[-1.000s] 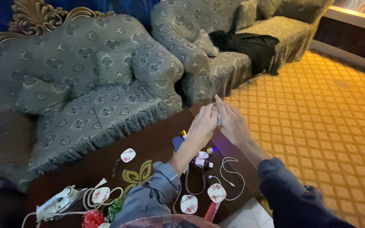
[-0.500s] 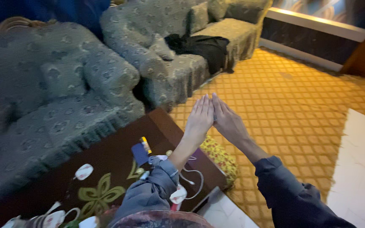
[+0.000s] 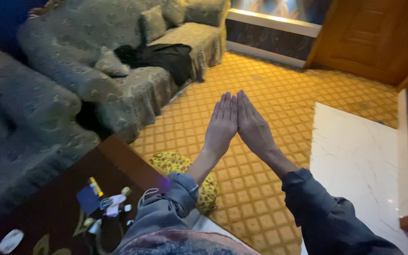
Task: The person moves between a bedroom and a living room, placing a small white object into a drawer and then handling a white charger and cable on a coffee table. They repeatedly walk between the rooms and interact with the same objects.
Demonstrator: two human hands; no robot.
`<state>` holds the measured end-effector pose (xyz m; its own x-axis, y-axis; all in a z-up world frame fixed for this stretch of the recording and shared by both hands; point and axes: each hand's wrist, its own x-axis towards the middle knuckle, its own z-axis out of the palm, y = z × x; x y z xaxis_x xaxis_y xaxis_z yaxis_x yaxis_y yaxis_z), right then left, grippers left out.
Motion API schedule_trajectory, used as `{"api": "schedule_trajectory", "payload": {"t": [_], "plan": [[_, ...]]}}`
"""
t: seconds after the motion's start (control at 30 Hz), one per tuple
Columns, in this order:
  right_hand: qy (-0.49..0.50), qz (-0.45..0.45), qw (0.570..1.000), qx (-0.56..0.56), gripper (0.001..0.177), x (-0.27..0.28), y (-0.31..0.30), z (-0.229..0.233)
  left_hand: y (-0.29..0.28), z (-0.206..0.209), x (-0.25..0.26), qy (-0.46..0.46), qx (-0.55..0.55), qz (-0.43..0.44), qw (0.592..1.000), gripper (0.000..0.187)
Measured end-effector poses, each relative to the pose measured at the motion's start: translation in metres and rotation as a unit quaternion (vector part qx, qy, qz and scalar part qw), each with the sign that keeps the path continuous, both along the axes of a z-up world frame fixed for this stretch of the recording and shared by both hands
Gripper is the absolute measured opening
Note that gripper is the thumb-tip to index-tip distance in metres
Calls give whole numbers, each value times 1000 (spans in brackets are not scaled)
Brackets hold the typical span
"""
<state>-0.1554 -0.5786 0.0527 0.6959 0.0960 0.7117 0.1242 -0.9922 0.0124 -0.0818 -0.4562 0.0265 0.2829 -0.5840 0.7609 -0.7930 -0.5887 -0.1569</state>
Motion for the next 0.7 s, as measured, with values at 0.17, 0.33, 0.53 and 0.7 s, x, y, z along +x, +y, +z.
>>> {"api": "schedule_trajectory", "payload": {"t": [0.17, 0.33, 0.53, 0.7], "plan": [[-3, -74, 995, -63, 64, -17, -45, -4, -52, -3, -11, -24, 33, 24, 999, 67], [-2, -112, 993, -33, 64, -34, -84, -10, -98, -1, -13, 12, -6, -71, 997, 65], [6, -154, 988, 4, 69, -48, -133, -11, -160, -8, -12, -13, -2, -112, 994, 61], [27, -208, 978, 4, 69, -55, -181, -12, -218, -11, -9, -38, 18, -121, 992, 57]]}}
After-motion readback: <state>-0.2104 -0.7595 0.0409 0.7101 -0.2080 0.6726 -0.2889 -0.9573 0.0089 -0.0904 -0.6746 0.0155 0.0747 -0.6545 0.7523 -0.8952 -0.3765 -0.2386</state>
